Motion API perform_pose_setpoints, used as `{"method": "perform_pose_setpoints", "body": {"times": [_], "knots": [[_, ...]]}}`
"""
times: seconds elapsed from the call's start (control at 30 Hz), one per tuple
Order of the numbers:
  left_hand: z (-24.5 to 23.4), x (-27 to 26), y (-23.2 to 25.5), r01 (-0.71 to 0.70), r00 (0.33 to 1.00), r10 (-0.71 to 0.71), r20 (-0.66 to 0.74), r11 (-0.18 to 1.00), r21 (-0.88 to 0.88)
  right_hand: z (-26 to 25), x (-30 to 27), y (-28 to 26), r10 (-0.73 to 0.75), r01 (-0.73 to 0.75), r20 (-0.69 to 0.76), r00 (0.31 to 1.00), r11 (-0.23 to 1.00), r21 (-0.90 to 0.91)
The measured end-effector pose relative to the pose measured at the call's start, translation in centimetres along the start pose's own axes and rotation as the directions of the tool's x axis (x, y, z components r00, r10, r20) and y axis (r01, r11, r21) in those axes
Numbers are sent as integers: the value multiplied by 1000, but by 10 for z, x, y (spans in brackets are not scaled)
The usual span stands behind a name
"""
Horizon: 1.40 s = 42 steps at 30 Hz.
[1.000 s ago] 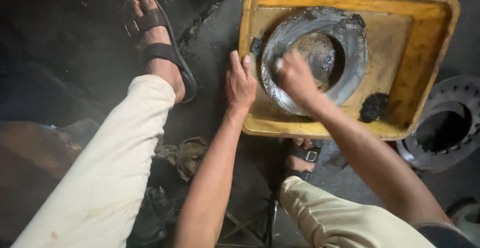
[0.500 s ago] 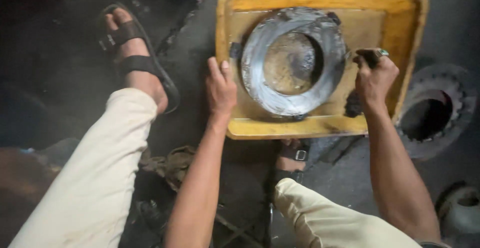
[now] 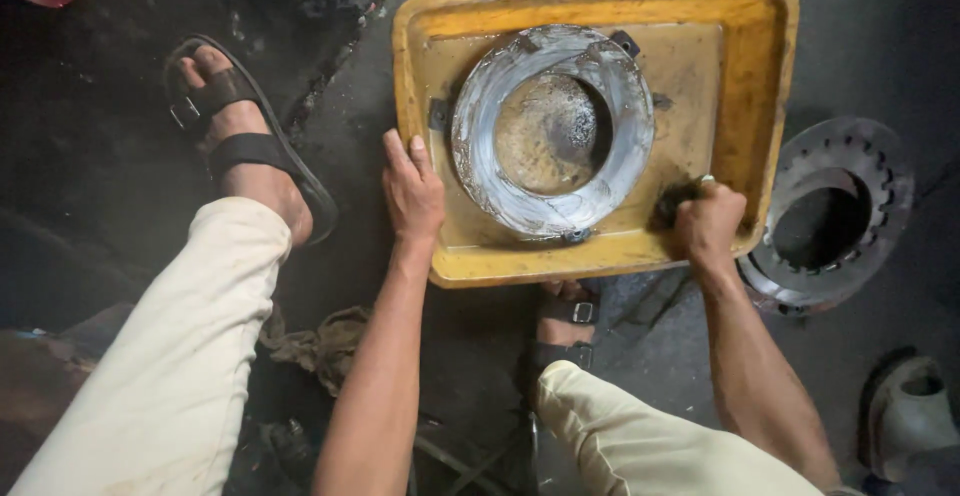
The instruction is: Cleaning a metal automotive clutch pressure plate in a tray using a solvent and a brush.
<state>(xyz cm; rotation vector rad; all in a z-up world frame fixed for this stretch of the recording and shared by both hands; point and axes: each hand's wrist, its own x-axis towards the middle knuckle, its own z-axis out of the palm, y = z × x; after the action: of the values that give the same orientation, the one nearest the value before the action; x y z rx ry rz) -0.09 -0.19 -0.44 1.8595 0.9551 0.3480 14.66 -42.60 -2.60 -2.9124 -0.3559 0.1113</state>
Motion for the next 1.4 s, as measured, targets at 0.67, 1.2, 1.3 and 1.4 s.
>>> {"method": "perform_pose_setpoints", "body": {"times": [0.67,1.2,1.3,1.4], "knots": [[9,-3,-21,4,1000,-3,-15,999,51,36,119,-209,-147,157,-318,936,988,4],[6,-4,-17,-84,995,84,-44,996,-5,17,90,-300,-667,679,-133,733,705,205],[3,-1,-15,-125,991,125,-49,992,13,6,66,-315,-753,728,-73,654,601,329],[2,-1,-12,-122,991,124,-59,992,29,-5,50,-316,-848,828,-91,522,479,291]]}}
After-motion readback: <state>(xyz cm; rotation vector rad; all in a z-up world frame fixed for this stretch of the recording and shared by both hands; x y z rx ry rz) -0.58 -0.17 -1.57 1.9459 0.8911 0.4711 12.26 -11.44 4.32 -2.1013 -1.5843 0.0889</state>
